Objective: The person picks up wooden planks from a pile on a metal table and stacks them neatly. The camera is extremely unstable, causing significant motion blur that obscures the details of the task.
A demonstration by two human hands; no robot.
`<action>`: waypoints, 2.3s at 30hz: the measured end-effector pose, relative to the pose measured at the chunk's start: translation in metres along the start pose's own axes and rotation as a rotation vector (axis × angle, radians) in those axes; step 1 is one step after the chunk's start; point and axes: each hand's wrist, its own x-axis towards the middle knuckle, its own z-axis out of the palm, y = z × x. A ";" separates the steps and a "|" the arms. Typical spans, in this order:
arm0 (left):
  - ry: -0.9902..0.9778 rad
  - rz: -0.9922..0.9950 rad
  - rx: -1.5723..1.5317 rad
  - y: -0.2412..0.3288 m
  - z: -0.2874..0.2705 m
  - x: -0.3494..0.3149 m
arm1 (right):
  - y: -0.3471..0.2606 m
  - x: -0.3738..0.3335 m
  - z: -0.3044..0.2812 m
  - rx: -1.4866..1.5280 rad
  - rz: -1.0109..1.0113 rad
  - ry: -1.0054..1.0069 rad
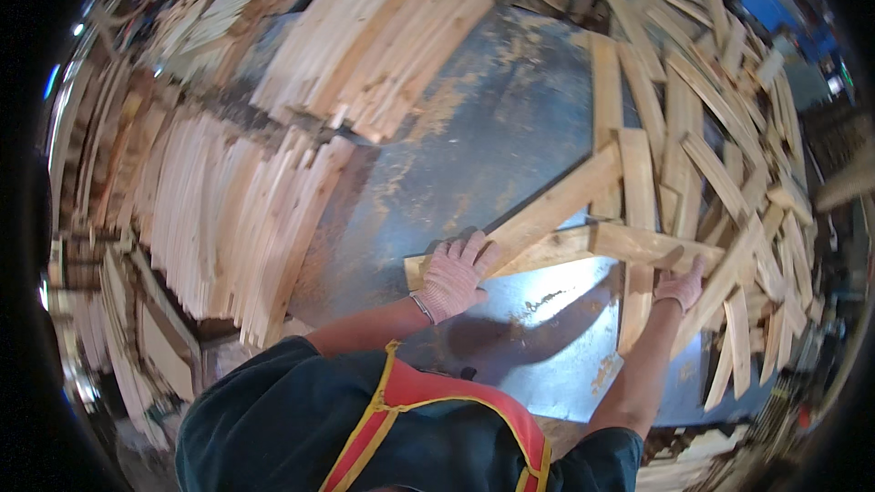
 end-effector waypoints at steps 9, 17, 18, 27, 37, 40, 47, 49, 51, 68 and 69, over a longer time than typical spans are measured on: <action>-0.037 -0.036 0.093 -0.105 -0.072 -0.087 | 0.048 -0.058 0.022 0.054 0.070 -0.585; 0.009 -0.243 -1.596 -0.133 -0.011 -0.137 | 0.183 -0.253 -0.026 -0.192 0.107 -0.712; 0.040 -0.254 -1.587 -0.123 -0.004 -0.123 | 0.195 -0.266 -0.022 -0.219 0.087 -0.685; -0.232 -0.277 -1.018 -0.059 -0.009 -0.090 | 0.225 -0.332 0.024 -0.381 0.258 -0.985; 0.107 -0.515 -0.651 -0.068 -0.027 -0.041 | 0.211 -0.302 0.084 -0.808 0.080 -1.339; 0.239 -0.447 -0.849 -0.096 -0.049 -0.014 | 0.179 -0.265 0.084 -0.743 -0.290 -1.139; 0.280 -0.511 0.052 -0.182 -0.144 0.194 | 0.104 -0.177 0.022 -1.720 -1.090 -0.683; 0.422 -0.510 0.140 -0.206 -0.148 0.223 | 0.095 -0.163 -0.006 -1.963 -0.947 -0.593; 0.496 -0.472 0.446 -0.205 -0.141 0.255 | 0.086 -0.152 -0.024 -2.065 -0.929 -0.517; -0.144 -0.128 -1.080 -0.099 -0.114 0.197 | 0.030 -0.149 0.016 -0.862 -0.019 -0.873; -0.241 -0.162 -1.224 -0.091 -0.101 0.168 | 0.032 -0.157 0.027 -0.938 -0.027 -0.828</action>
